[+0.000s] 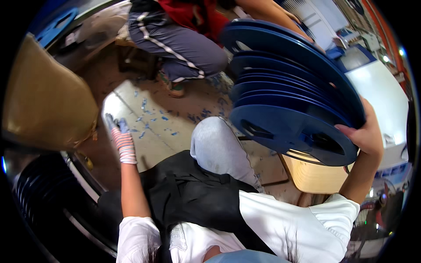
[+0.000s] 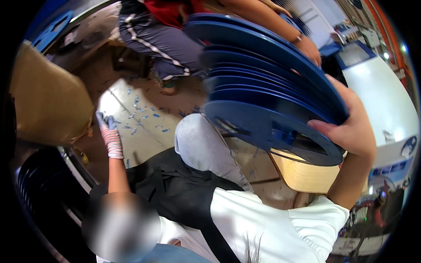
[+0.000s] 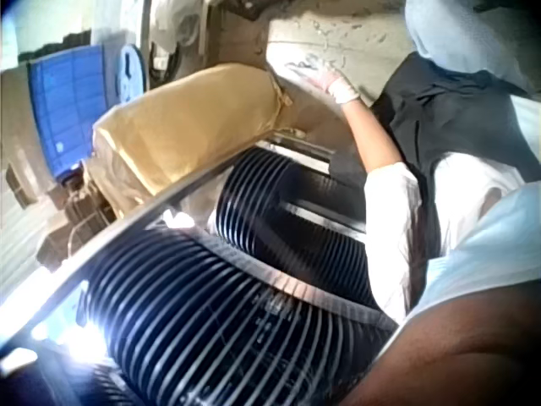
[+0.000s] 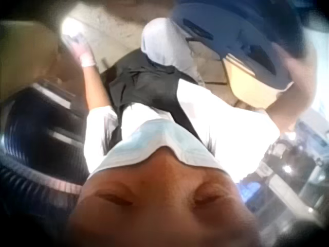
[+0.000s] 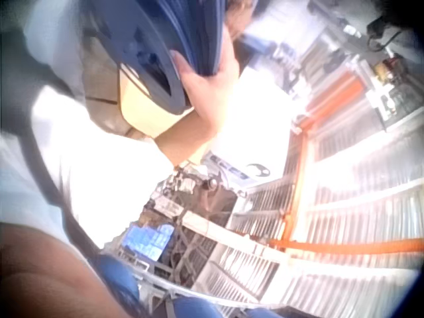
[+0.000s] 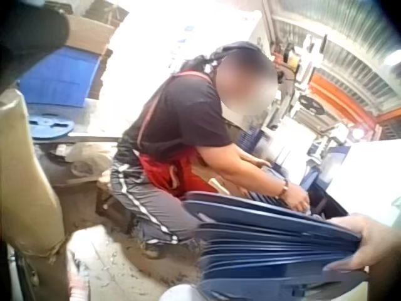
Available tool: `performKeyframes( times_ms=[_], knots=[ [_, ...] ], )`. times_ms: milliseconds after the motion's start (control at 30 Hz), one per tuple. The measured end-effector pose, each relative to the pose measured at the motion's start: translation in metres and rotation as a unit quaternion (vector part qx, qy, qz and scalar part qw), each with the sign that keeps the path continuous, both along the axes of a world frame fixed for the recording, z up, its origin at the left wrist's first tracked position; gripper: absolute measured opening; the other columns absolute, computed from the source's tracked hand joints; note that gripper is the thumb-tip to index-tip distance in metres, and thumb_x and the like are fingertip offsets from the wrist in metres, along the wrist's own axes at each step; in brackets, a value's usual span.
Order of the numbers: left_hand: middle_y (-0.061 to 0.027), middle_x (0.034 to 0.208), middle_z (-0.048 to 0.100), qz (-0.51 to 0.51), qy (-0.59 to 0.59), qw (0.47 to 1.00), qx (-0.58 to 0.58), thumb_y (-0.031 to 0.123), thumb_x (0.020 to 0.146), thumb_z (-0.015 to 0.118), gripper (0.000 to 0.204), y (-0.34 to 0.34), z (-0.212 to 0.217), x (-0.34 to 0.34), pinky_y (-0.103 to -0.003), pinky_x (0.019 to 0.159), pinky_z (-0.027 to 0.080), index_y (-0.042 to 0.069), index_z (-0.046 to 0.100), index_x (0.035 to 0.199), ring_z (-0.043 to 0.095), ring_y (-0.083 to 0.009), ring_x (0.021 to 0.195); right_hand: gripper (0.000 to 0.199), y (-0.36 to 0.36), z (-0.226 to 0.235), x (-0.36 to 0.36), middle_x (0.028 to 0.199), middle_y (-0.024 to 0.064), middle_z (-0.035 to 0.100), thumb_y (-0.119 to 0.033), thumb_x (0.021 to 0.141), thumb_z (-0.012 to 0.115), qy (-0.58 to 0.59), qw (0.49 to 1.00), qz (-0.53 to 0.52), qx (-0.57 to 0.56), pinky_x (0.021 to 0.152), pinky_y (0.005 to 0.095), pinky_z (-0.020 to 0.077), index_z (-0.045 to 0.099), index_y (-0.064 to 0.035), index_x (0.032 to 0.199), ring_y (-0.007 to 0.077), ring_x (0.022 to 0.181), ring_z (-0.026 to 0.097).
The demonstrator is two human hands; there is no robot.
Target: The person picks up blue plastic spools from a table and stacks them onto a metal rack. They handle the spools in batches, separating them and placing them into the rack's slots. The task involves repetitive lifting and stacking motions.
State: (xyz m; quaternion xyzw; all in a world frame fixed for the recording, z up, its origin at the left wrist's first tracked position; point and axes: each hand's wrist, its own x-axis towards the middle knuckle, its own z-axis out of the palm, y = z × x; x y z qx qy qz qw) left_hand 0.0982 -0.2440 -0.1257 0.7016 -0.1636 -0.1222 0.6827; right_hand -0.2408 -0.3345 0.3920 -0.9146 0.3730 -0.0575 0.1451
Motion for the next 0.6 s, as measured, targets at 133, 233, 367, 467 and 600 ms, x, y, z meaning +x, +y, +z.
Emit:
performKeyframes(
  times_ms=[133, 233, 367, 467, 600],
  knots=[
    [-0.0172, 0.145, 0.037, 0.067, -0.023, 0.997, -0.024, 0.012, 0.093, 0.054, 0.062, 0.015, 0.009, 0.012, -0.034, 0.101, 0.038, 0.006, 0.024, 0.148, 0.047, -0.0253, 0.122, 0.076, -0.031, -0.032, 0.05, 0.117, 0.0137, 0.06, 0.006, 0.061, 0.081, -0.125, 0.964, 0.233, 0.016, 0.098, 0.0319, 0.0434, 0.049, 0.0014, 0.13, 0.0206, 0.109, 0.058],
    [-0.0161, 0.145, 0.036, 0.118, -0.028, 0.99, -0.07, 0.017, 0.095, 0.053, 0.062, 0.028, 0.026, 0.011, -0.032, 0.102, 0.036, 0.006, 0.022, 0.148, 0.045, -0.026, 0.124, 0.072, -0.042, -0.052, 0.112, 0.118, 0.0132, 0.06, 0.002, 0.064, 0.08, -0.146, 0.941, 0.299, 0.067, 0.097, 0.0316, 0.0439, 0.05, 0.0017, 0.129, 0.0199, 0.107, 0.058],
    [-0.0165, 0.146, 0.034, 0.19, 0.043, 0.965, -0.173, 0.026, 0.096, 0.053, 0.061, 0.061, 0.107, -0.011, -0.032, 0.109, 0.027, 0.008, 0.025, 0.147, 0.037, -0.0255, 0.132, 0.06, -0.048, -0.089, 0.179, 0.108, 0.0083, 0.065, -0.006, 0.073, 0.076, -0.216, 0.886, 0.325, 0.249, 0.09, 0.0279, 0.0481, 0.053, -0.0014, 0.128, 0.0143, 0.097, 0.062],
    [-0.009, 0.143, 0.037, 0.236, 0.022, 0.951, -0.201, 0.029, 0.098, 0.048, 0.057, 0.113, 0.125, -0.027, -0.029, 0.111, 0.025, 0.012, 0.026, 0.148, 0.035, -0.0174, 0.134, 0.053, -0.029, -0.117, 0.225, 0.103, 0.0077, 0.066, -0.006, 0.075, 0.072, -0.255, 0.826, 0.344, 0.367, 0.083, 0.0263, 0.0511, 0.054, -0.0011, 0.124, 0.0137, 0.089, 0.064],
    [-0.0106, 0.143, 0.038, 0.262, 0.021, 0.942, -0.209, 0.028, 0.098, 0.05, 0.055, 0.167, 0.138, -0.051, -0.028, 0.11, 0.028, 0.009, 0.029, 0.145, 0.036, -0.02, 0.134, 0.044, 0.007, -0.157, 0.255, 0.093, 0.0085, 0.066, -0.008, 0.076, 0.072, -0.296, 0.745, 0.291, 0.523, 0.069, 0.0223, 0.0529, 0.056, 0.0002, 0.116, 0.0131, 0.076, 0.065]
  ],
)
